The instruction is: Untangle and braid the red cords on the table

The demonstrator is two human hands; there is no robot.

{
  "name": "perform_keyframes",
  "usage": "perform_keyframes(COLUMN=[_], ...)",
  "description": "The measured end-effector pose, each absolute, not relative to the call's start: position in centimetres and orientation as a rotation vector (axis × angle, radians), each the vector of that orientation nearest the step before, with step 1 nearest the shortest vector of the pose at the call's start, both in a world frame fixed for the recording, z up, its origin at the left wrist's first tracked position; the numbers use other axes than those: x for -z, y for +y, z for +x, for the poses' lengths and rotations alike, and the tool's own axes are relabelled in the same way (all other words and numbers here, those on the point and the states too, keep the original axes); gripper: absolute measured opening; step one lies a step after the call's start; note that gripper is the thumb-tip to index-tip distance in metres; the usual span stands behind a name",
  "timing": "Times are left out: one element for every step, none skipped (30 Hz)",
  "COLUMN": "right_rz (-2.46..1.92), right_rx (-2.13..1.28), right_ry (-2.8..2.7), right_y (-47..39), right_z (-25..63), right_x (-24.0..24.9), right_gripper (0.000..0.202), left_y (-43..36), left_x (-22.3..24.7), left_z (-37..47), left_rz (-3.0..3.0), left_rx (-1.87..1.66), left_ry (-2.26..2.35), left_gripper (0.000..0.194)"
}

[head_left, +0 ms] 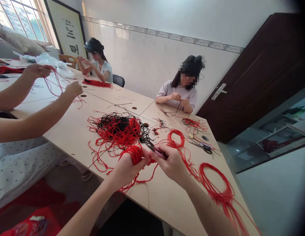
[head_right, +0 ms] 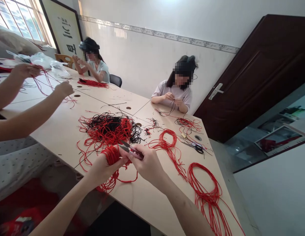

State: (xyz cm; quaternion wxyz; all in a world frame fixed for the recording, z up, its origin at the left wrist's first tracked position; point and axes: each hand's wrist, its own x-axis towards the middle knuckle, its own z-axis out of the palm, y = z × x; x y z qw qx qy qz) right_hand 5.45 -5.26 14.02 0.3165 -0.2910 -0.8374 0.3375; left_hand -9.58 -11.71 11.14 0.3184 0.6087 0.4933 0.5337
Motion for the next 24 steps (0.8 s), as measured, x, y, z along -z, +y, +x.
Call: perform_keyframes(right_rz=[-0.782, -0.8, -0.819, -0.839, -0.86, -0.882, -0.903, -0.915, -0.918, -0.914, -0.908, -0.904, -0.909, -0.922, -0.939, -0.953, -0.965, -0.978, -0.99, -1.0, -1.004, -1.003, -0.996, -0.988], right_rx=[-0.881, -0.875, -0.875, -0.88, -0.886, -0.892, -0.897, -0.914, -0.949, -0.998, -1.055, -1.114, -1.168, -1.208, -1.23, -1.242, -1.252, -1.256, -1.253, -1.25, -1.25, -1.251, -1.253, -1.258], right_ry=[-2.196, -2.19, -2.188, -2.188, -2.186, -2.185, -2.183, -2.185, -2.191, -2.202, -2.218, -2.241, -2.271, -2.311, -2.36, -2.411, -2.458, -2.498, -2.529, -2.559, -2.588, -2.613, -2.632, -2.647], right_y=[-5.1, -5.0, -4.9, -4.7, -4.6, -4.4, -4.3, -4.1, -4.0, -3.9, -3.9, -3.9, -3.9, -4.0, -4.1, -4.2, -4.4, -4.5, -4.6, -4.7, -4.8, -4.8, -4.7, -4.7], right_z=[5.5, 5.6, 5.8, 5.9, 6.2, 6.5, 6.9, 7.4, 8.0, 8.7, 9.5, 10.2, 10.9, 11.6, 12.1, 12.5, 12.8, 13.0, 13.1, 13.1, 13.1, 13.0, 13.0, 13.0], right_x=[-13.9, -13.8, -13.7, -13.6, -13.7, -13.7, -13.9, -14.0, -14.2, -14.4, -14.6, -14.8, -14.9, -15.0, -15.1, -15.2, -15.3, -15.5, -15.7, -16.0, -16.2, -16.6, -16.9, -17.1], right_gripper=[0.029, 0.029, 0.03, 0.031, 0.032, 0.033, 0.034, 0.035, 0.036, 0.038, 0.04, 0.041, 0.042, 0.043, 0.043, 0.043, 0.043, 0.042, 0.042, 0.042, 0.043, 0.043, 0.044, 0.045], left_y=[-11.6, -11.5, -11.4, -11.3, -11.2, -11.1, -11.1, -11.0, -10.9, -10.9, -10.9, -10.9, -10.9, -10.9, -10.9, -11.0, -11.0, -10.9, -10.9, -10.9, -10.8, -10.8, -10.8, -10.8], left_x=[-11.1, -11.1, -11.1, -11.0, -10.9, -10.9, -10.8, -10.7, -10.7, -10.7, -10.8, -10.8, -10.9, -11.0, -11.1, -11.2, -11.3, -11.4, -11.5, -11.5, -11.6, -11.7, -11.8, -11.9], left_z=[-9.5, -9.5, -9.4, -9.4, -9.3, -9.3, -9.3, -9.3, -9.3, -9.4, -9.4, -9.4, -9.5, -9.5, -9.4, -9.4, -9.3, -9.3, -9.2, -9.1, -9.0, -8.9, -8.8, -8.7], left_rz=[1.61, 1.617, 1.623, 1.623, 1.613, 1.6, 1.582, 1.564, 1.547, 1.533, 1.524, 1.513, 1.498, 1.482, 1.464, 1.45, 1.439, 1.432, 1.431, 1.435, 1.441, 1.449, 1.456, 1.462], left_rx=[-1.389, -1.369, -1.347, -1.335, -1.331, -1.331, -1.334, -1.342, -1.352, -1.357, -1.355, -1.353, -1.348, -1.342, -1.333, -1.329, -1.327, -1.326, -1.321, -1.317, -1.31, -1.303, -1.297, -1.292], left_ry=[1.28, 1.259, 1.241, 1.228, 1.222, 1.219, 1.222, 1.225, 1.227, 1.228, 1.228, 1.224, 1.216, 1.202, 1.186, 1.165, 1.142, 1.121, 1.104, 1.095, 1.092, 1.095, 1.099, 1.103], left_gripper=[0.015, 0.016, 0.016, 0.016, 0.015, 0.014, 0.012, 0.011, 0.011, 0.011, 0.011, 0.011, 0.012, 0.012, 0.012, 0.013, 0.013, 0.014, 0.015, 0.015, 0.016, 0.017, 0.018, 0.018])
